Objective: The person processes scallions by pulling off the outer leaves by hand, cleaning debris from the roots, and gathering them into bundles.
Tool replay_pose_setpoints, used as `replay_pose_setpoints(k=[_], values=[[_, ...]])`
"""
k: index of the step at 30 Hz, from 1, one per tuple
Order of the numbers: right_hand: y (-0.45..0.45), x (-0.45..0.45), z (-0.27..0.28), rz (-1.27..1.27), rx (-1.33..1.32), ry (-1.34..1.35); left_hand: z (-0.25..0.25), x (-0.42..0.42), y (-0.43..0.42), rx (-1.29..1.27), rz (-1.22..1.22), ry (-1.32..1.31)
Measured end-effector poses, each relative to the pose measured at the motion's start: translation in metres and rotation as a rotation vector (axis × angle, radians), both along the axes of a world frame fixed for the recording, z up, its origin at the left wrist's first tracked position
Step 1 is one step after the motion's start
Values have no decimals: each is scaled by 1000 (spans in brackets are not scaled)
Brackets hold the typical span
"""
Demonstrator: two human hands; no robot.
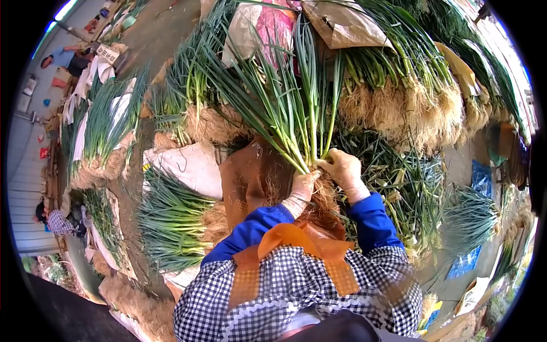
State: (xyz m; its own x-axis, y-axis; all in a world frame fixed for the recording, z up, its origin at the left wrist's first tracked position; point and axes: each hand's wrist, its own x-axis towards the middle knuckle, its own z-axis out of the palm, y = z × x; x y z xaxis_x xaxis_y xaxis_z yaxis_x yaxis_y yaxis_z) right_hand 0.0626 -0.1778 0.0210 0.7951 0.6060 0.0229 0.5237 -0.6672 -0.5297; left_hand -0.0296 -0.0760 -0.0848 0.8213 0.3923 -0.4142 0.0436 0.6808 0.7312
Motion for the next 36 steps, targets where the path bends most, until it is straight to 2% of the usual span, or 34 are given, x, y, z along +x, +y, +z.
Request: replay_pose_setpoints(k=[1, 2, 3, 5, 7, 9, 13, 18, 21, 22, 23, 25, 26, 27, 29, 33, 36], values=[[4, 2, 4, 59, -14, 11, -6, 1, 0, -20, 31, -31], [2, 6, -5, 210, -41, -182, -12, 1, 1, -38, 39, -33], [1, 7, -5, 211, -41, -177, -9, -1, 2, -57, 48, -29], [-1, 9, -2, 111, 130, -142, -3, -3, 6, -84, -19, 26], [-5, 8, -16, 158, 413, 169, 0, -2, 4, -75, -10, -20], [-5, 6, -24, 190, 379, -8, 2, 0, 2, -37, 20, 9], [-2, -1, -30, 108, 381, -8, 3, 0, 1, -10, 31, -21], [2, -7, -53, 28, 509, 1, 13, -1, 1, -13, 43, -3], [-6, -6, -51, 88, 573, 69, 20, 0, 3, -9, 44, 22], [-22, -2, -46, 175, 392, 181, 22, 0, 3, -7, 40, 24], [-39, 4, -67, 288, 91, 60, 24, 1, 3, -8, 40, 33], [-47, 10, -58, 145, 41, 72, 25, 0, 3, -14, 29, 42], [-48, 10, -54, 19, 187, 160, 25, 3, 2, -15, 19, 12], [-39, 8, -39, 16, 411, 71, 25, 2, 1, -17, 16, -13], [-15, 7, -17, 109, 509, -37, 22, 0, 3, -66, 7, -22], [-2, 18, -41, 237, 280, -139, 12, -1, 7, -10, 19, 3], [-7, 11, -38, 295, 267, -86, 14, -1, 9, -40, 2, 33]])
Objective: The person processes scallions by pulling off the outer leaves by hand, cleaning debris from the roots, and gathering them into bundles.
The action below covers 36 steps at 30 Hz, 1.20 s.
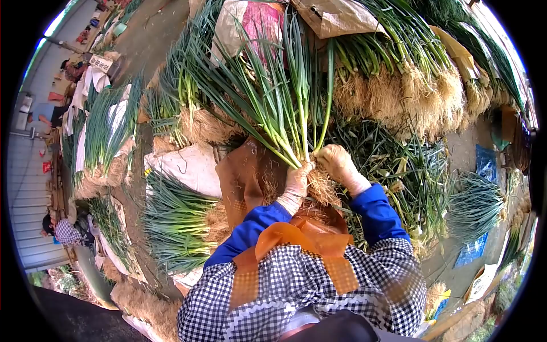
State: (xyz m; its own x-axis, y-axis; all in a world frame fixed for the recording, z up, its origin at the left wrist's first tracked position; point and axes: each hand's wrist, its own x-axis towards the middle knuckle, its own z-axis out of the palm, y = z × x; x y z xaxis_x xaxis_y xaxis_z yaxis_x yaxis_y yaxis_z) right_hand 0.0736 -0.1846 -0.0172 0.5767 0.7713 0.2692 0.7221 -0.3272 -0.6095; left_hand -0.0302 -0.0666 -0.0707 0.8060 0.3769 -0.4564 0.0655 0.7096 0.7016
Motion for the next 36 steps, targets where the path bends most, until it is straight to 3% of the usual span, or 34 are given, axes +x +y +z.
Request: replay_pose_setpoints(k=[1, 5, 7, 8, 9, 11, 13, 14, 17, 19, 21, 23, 24, 25, 26, 28, 29, 30, 31, 33, 34, 35, 36], values=[[-5, -3, 1, 111, -292, -151, 11, 1, -1, -13, 13, -11], [-55, 11, -19, 289, -448, -37, 10, 0, 2, -104, -16, -87], [-62, 23, -18, -210, -503, 183, 1, 0, 3, -108, -29, -87], [-59, 22, -21, -246, -102, 261, -4, 3, 4, -131, -43, -73], [-39, 15, 6, -248, 148, 662, 3, 1, 3, -155, -53, -46], [-16, 13, 23, -134, 294, 1087, -4, -3, 7, -264, -84, -87], [-4, 18, 20, 184, 395, 1346, 5, -7, 15, -358, -151, -12], [1, 19, 20, 182, 336, 1398, 8, -7, 18, -352, -151, -16], [11, 22, 14, 172, 239, 1269, 20, -11, 22, -476, -190, -57], [14, 16, 11, 63, 116, 833, 20, -10, 23, -522, -165, -45], [15, 8, 6, 45, 171, 610, 19, -9, 22, -504, -141, -13], [5, 1, 1, 42, -62, 336, 18, -12, 25, -465, -201, -36], [-6, -7, 9, 125, 28, 504, 17, -11, 26, -517, -194, -52], [-17, -12, 5, 328, 182, 389, 22, -10, 26, -515, -194, -49], [-40, -10, 7, 544, 68, 477, 27, -8, 26, -526, -189, -65], [-55, -1, 26, 511, -526, 487, 19, -7, 27, -539, -187, -45], [-57, 6, 26, 236, -981, 388, 15, -5, 26, -566, -185, -42], [-61, -1, 31, -99, -606, 294, 22, -4, 23, -545, -206, -19], [-59, -4, 35, -253, -277, 807, 30, -1, 21, -519, -219, -4], [-39, -20, 40, -151, 78, 655, 15, -2, 22, -458, -261, -48], [-28, -29, 66, -159, -102, 471, -1, -2, 25, -419, -309, -46], [-19, -36, 55, -110, -113, 162, -19, -3, 27, -125, -368, -79], [-21, -41, 44, -11, -133, 118, -14, 0, 25, -254, -298, -63]])
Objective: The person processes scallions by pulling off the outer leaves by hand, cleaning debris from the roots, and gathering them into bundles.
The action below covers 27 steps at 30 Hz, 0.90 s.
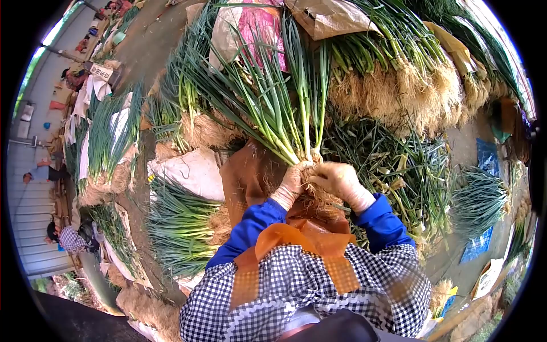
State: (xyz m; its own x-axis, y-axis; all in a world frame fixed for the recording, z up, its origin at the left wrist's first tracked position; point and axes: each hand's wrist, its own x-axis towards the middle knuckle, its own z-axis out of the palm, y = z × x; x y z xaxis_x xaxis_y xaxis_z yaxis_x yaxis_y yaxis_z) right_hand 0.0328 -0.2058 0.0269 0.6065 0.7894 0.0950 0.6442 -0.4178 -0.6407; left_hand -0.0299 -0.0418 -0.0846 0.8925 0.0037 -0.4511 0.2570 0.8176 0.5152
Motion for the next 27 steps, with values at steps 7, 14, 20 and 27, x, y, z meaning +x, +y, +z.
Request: replay_pose_setpoints(k=[7, 14, 20, 27], values=[[-125, 25, 49, 9, -168, 845, 15, 3, -3, -96, 58, -25], [-29, 42, -2, -450, 391, 803, 59, 2, -3, -42, -147, 19], [52, 28, -41, -256, 169, 251, 60, -16, 12, 24, -120, -15], [16, 55, -15, 40, 717, 1241, 114, 18, -4, -327, -161, -232]])
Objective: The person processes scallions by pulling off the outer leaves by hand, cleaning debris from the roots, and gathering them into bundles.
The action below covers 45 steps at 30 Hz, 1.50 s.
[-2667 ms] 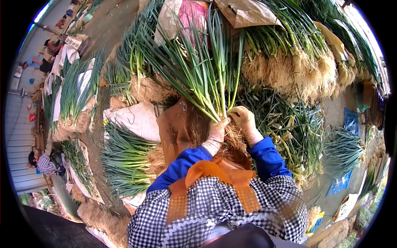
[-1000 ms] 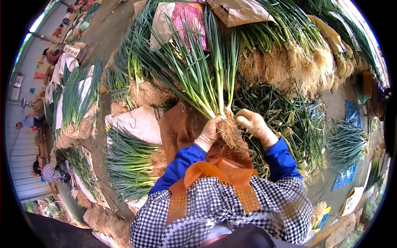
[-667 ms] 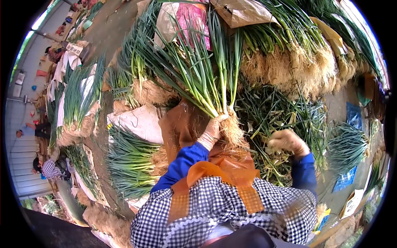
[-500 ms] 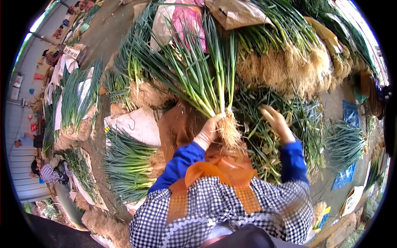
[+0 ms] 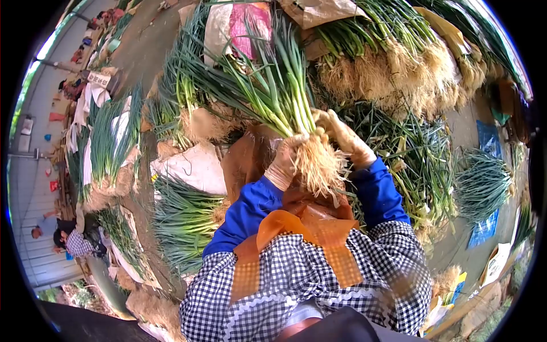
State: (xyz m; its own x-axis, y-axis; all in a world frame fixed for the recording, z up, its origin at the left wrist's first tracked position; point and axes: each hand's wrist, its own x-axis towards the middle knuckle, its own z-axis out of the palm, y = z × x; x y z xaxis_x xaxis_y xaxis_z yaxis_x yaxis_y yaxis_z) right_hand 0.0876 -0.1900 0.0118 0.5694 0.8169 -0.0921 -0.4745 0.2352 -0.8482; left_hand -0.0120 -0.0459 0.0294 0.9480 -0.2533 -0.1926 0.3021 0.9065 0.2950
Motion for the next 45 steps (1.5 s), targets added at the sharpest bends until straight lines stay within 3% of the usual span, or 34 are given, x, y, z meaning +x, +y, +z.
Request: replay_pose_setpoints(k=[1, 3, 4, 5, 6, 8, 9, 11, 12, 14, 16, 17, 19, 20, 22, 24, 26, 27, 31, 34, 38, 41, 42, 43, 44, 45], values=[[-9, -24, 27, 25, 44, -175, 12, 10, 0, 39, 60, -50], [-26, -52, 31, 218, 27, -265, 42, 27, 1, 85, 117, -117], [-41, -53, 15, 387, -37, -173, 55, 31, 5, 553, 203, -282], [-63, -53, 10, 406, -168, -530, 69, 35, 11, 1022, 296, -444], [-79, -57, 27, 323, 46, -256, 79, 37, 20, 1495, 393, -589], [-132, -46, 18, 23, 34, -402, 100, 36, 39, 2458, 552, -862], [-158, -41, 14, -129, 5, -475, 105, 36, 47, 2605, 601, -887], [-190, -26, 33, -366, -588, -440, 118, 34, 61, 2531, 657, -834], [-206, -10, -7, -355, -874, -326, 125, 31, 65, 2387, 659, -782], [-182, -2, 8, 9, -1822, -1023, 130, 34, 63, 1807, 605, -628], [-136, 7, 16, -476, -1093, -1158, 134, 37, 55, 1215, 528, -508], [-94, 7, 51, -437, -868, -1096, 134, 39, 51, 1013, 489, -463], [-19, 15, 55, -269, -222, -785, 136, 42, 45, 761, 441, -421], [7, 8, 91, -100, -89, -618, 136, 43, 46, 692, 437, -414], [68, 6, 80, 16, 160, -499, 144, 29, 51, 612, 455, -417], [79, -19, 105, 227, 304, -410, 158, 9, 64, 570, 506, -443], [63, -39, 116, 446, 618, -159, 179, -15, 88, 572, 579, -486], [62, -41, 95, 481, 821, -36, 190, -29, 103, 578, 629, -516], [47, -12, 59, 30, 40, -168, 242, -95, 166, 643, 811, -627], [58, -1, 18, -50, -109, -177, 261, -149, 198, 677, 926, -673], [111, -9, 4, 8, 71, -78, 267, -197, 224, 704, 1029, -658], [194, -45, 79, 323, 149, -347, 265, -206, 240, 722, 1061, -626], [229, -56, 99, 369, 250, -624, 264, -208, 244, 728, 1072, -605], [262, -75, 119, 492, 370, -513, 262, -209, 248, 732, 1080, -592], [298, -97, 139, 563, 216, -588, 258, -211, 250, 734, 1092, -571], [355, -122, 125, 537, 327, -643, 256, -216, 251, 735, 1106, -554]])
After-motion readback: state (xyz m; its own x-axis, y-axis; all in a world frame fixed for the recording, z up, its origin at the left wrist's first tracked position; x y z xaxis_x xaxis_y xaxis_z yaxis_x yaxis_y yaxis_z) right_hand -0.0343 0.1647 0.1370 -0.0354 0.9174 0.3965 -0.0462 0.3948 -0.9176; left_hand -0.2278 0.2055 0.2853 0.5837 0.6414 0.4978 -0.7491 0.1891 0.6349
